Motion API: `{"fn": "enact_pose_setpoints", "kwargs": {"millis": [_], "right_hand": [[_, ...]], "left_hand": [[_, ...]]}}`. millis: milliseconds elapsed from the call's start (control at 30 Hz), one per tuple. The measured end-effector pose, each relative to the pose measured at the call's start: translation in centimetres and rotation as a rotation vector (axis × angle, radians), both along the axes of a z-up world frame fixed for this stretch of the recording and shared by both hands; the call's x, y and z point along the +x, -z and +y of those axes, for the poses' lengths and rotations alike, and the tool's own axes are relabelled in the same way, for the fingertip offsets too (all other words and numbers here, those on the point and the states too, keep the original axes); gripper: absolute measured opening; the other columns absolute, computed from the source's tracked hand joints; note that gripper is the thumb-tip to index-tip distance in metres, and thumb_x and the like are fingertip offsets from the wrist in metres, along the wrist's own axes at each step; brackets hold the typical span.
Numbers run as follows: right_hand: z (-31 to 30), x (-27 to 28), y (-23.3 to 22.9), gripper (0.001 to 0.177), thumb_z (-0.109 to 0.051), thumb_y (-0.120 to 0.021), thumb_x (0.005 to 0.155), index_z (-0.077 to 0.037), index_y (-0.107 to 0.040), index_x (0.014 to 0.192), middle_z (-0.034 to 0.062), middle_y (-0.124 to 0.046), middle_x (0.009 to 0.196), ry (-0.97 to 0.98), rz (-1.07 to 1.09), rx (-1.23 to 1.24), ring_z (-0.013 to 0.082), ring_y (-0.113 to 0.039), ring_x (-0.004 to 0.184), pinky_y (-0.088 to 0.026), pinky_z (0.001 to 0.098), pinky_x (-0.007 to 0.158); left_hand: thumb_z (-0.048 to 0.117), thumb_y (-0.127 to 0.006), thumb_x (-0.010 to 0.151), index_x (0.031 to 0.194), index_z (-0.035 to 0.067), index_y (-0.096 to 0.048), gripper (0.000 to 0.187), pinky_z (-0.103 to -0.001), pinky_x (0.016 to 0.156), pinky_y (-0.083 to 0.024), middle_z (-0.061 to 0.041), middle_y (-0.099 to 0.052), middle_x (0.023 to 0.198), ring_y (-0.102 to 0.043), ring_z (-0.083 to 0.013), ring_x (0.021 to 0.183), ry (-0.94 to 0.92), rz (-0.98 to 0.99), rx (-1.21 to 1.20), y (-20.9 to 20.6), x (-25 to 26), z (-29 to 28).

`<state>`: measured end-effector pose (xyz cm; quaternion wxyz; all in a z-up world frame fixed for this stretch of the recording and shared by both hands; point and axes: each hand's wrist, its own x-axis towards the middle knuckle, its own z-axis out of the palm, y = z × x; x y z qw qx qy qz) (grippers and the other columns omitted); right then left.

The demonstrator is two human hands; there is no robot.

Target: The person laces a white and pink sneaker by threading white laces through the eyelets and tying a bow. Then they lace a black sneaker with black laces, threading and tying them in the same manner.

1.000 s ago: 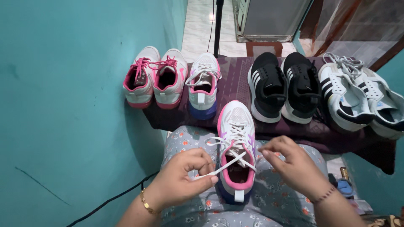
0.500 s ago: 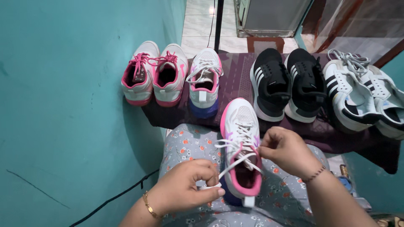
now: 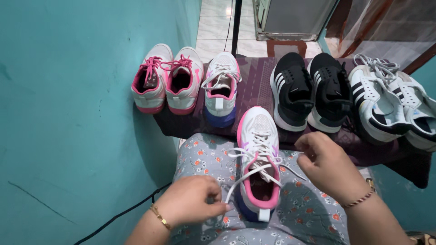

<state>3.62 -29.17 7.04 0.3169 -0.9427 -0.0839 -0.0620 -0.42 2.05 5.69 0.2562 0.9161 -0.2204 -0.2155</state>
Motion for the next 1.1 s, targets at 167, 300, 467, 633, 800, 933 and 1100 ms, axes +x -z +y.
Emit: {"fn": "enact_pose_setpoints", "kwargs": {"millis": [167,300,467,633,800,933,1100], "right_hand": [[1.0,-1.8,1.2,0.018,-0.023,-0.078,0.082,-0.007,-0.074,0.085,0.004,-0.067,0.091,-0.03,0.283,0.078,0.0182,-0.068,0.082,-0.061,0.0312,0.069],[3.1,-3.4,2.5,0.026,-0.025,-0.087,0.069,-0.008,-0.077,0.084,0.0048,-0.068,0.077,-0.202,-0.093,0.061,0.0198,-0.067,0.073,-0.053,0.0335,0.063],[3.0,-4.3,2.5,0.017,-0.02,-0.082,0.076,-0.006,-0.073,0.082,0.0045,-0.065,0.077,-0.177,-0.26,-0.006,0.0209,-0.063,0.075,-0.052,0.0337,0.063],[0.0,-4.8,1.2,0.017,-0.019,-0.079,0.079,-0.005,-0.07,0.081,0.0025,-0.064,0.08,-0.079,0.069,0.079,0.015,-0.064,0.076,-0.055,0.0301,0.059],[-3.5,-5.4,1.9,0.018,-0.022,-0.077,0.083,-0.006,-0.074,0.089,0.0017,-0.069,0.082,-0.03,0.31,0.182,0.0129,-0.068,0.075,-0.057,0.0299,0.059],[-6.4,-5.7,3.2,0.014,-0.016,-0.074,0.085,-0.003,-0.072,0.089,0.0048,-0.069,0.082,-0.053,0.301,0.341,0.0124,-0.067,0.073,-0.056,0.0287,0.064],[-8.3,-6.2,4.2,0.015,-0.013,-0.076,0.093,0.0,-0.073,0.1,0.0089,-0.064,0.081,0.041,0.332,0.434,0.0151,-0.057,0.071,-0.052,0.0317,0.06]], "left_hand": [[0.049,-0.077,0.079,0.113,0.014,-0.073,0.049,-0.037,0.082,-0.056,-0.006,-0.072,0.11,-0.071,-0.0222,0.1,-0.247,-0.087,-0.287,1.3,0.5,-1.3],[0.041,-0.083,0.076,0.116,0.007,-0.069,0.054,-0.037,0.083,-0.056,-0.009,-0.073,0.111,-0.071,-0.0248,0.1,-0.356,-0.336,-0.541,2.6,0.9,-4.3],[0.029,-0.081,0.075,0.142,0.007,-0.043,0.08,-0.031,0.073,-0.06,-0.006,-0.069,0.109,-0.074,-0.0179,0.086,-0.471,-0.096,-0.604,3.2,1.6,-6.0],[0.024,-0.08,0.073,0.151,0.007,-0.029,0.094,-0.029,0.072,-0.06,-0.005,-0.069,0.104,-0.072,-0.0153,0.082,-0.523,-0.057,-0.645,3.3,2.1,-5.9],[0.03,-0.079,0.075,0.142,0.013,-0.055,0.073,-0.032,0.069,-0.056,-0.002,-0.065,0.112,-0.064,-0.0214,0.069,-0.504,-0.024,-0.488,4.2,1.9,-5.7],[0.034,-0.081,0.084,0.11,0.002,-0.07,0.043,-0.03,0.08,-0.055,-0.008,-0.068,0.103,-0.067,-0.0141,0.09,-0.402,-0.253,-0.667,5.2,3.0,-6.0],[0.027,-0.078,0.087,0.101,0.003,-0.073,0.028,-0.027,0.077,-0.055,-0.004,-0.073,0.087,-0.068,-0.0113,0.082,-0.417,-0.037,-0.854,5.7,3.9,-6.8]]}}
